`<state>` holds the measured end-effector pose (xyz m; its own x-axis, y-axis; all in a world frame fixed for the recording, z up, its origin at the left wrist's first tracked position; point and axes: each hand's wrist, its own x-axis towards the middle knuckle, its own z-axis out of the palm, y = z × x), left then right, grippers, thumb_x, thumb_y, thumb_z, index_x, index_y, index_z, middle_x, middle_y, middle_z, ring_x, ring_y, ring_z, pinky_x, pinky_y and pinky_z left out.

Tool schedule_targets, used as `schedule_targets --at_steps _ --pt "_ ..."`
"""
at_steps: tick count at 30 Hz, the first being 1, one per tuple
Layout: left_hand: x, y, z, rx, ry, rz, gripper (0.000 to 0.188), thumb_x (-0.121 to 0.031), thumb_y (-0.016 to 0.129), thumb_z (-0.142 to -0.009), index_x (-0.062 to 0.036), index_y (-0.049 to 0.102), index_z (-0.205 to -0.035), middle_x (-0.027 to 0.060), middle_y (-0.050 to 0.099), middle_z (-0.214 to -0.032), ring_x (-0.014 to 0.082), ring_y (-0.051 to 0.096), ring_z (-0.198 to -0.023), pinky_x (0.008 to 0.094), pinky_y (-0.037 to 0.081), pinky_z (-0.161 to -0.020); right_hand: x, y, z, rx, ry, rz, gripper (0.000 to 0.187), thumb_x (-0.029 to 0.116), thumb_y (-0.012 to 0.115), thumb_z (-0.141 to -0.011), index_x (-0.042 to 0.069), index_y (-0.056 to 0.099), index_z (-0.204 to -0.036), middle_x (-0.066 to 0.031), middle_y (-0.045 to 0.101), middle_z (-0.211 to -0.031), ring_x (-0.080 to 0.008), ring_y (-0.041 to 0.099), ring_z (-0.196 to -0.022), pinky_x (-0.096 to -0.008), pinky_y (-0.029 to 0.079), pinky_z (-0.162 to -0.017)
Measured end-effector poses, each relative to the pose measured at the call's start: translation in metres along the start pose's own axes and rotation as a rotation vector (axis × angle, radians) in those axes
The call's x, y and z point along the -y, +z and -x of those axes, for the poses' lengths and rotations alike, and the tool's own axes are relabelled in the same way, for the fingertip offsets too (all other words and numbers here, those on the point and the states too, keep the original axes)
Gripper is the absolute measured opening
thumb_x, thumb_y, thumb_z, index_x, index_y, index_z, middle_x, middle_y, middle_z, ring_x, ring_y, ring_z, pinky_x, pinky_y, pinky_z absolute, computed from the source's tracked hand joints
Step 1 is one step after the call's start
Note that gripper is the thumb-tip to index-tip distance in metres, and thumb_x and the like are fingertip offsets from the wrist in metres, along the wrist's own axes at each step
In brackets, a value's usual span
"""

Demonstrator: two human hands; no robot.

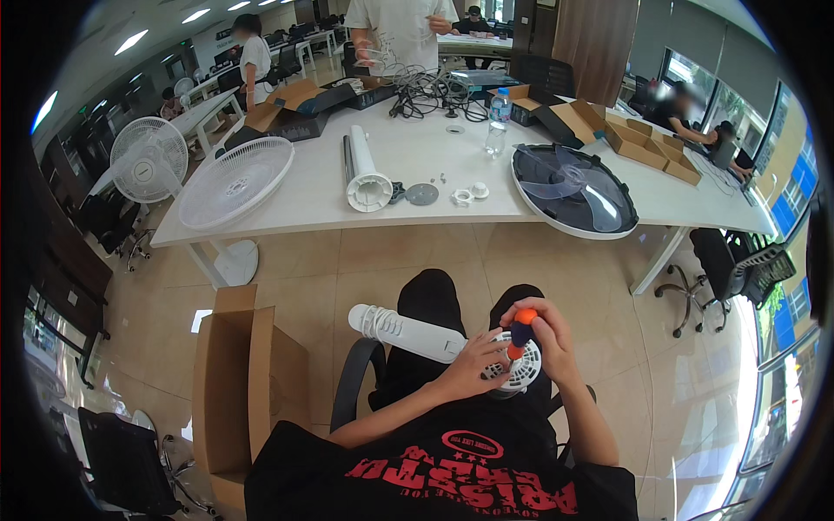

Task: Assembling the components of a standing electric fan.

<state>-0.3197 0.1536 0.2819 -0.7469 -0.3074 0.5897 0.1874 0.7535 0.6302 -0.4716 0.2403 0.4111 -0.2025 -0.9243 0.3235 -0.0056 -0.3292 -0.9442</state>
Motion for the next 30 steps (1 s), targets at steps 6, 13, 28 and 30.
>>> schedule_targets --at_steps 6,13,28,30 --pt "0.001 0.000 0.006 0.026 -0.050 0.046 0.021 -0.024 0.079 -0.088 -0.0081 0.070 -0.098 0.0092 0.065 -0.121 0.0340 0.054 -0.124 0.0489 0.040 -0.108 0.003 -0.001 0.001 0.014 -0.286 0.441 0.021 0.002 0.061 -0.095 0.003 0.069 -0.114 -0.0113 0.064 -0.109 -0.0206 0.064 -0.096 -0.0311 0.051 -0.089" --pt "0.003 0.002 0.007 0.025 -0.004 0.005 0.019 -0.026 0.079 -0.089 -0.0104 0.075 -0.101 0.0083 0.066 -0.123 0.0332 0.052 -0.130 0.0503 0.038 -0.111 -0.003 0.001 0.010 0.040 -0.128 0.076 0.026 0.003 0.051 -0.103 -0.002 0.062 -0.126 -0.0142 0.068 -0.118 -0.0216 0.066 -0.110 -0.0339 0.052 -0.096" --pt "0.006 -0.001 0.008 0.077 -0.017 0.003 0.036 -0.030 0.074 -0.093 -0.0078 0.068 -0.121 0.0140 0.062 -0.131 0.0352 0.046 -0.136 0.0513 0.033 -0.115 0.000 0.006 0.010 0.052 -0.266 0.260 0.026 0.000 0.052 -0.100 -0.002 0.067 -0.120 -0.0161 0.069 -0.116 -0.0251 0.068 -0.106 -0.0354 0.053 -0.093" --pt "0.006 0.000 0.009 0.074 -0.028 0.011 0.036 -0.030 0.074 -0.093 -0.0079 0.068 -0.120 0.0131 0.063 -0.129 0.0348 0.047 -0.134 0.0512 0.034 -0.114 0.000 0.006 0.009 0.043 -0.264 0.255 0.026 -0.001 0.052 -0.099 -0.002 0.068 -0.120 -0.0161 0.069 -0.116 -0.0252 0.068 -0.106 -0.0356 0.053 -0.093"
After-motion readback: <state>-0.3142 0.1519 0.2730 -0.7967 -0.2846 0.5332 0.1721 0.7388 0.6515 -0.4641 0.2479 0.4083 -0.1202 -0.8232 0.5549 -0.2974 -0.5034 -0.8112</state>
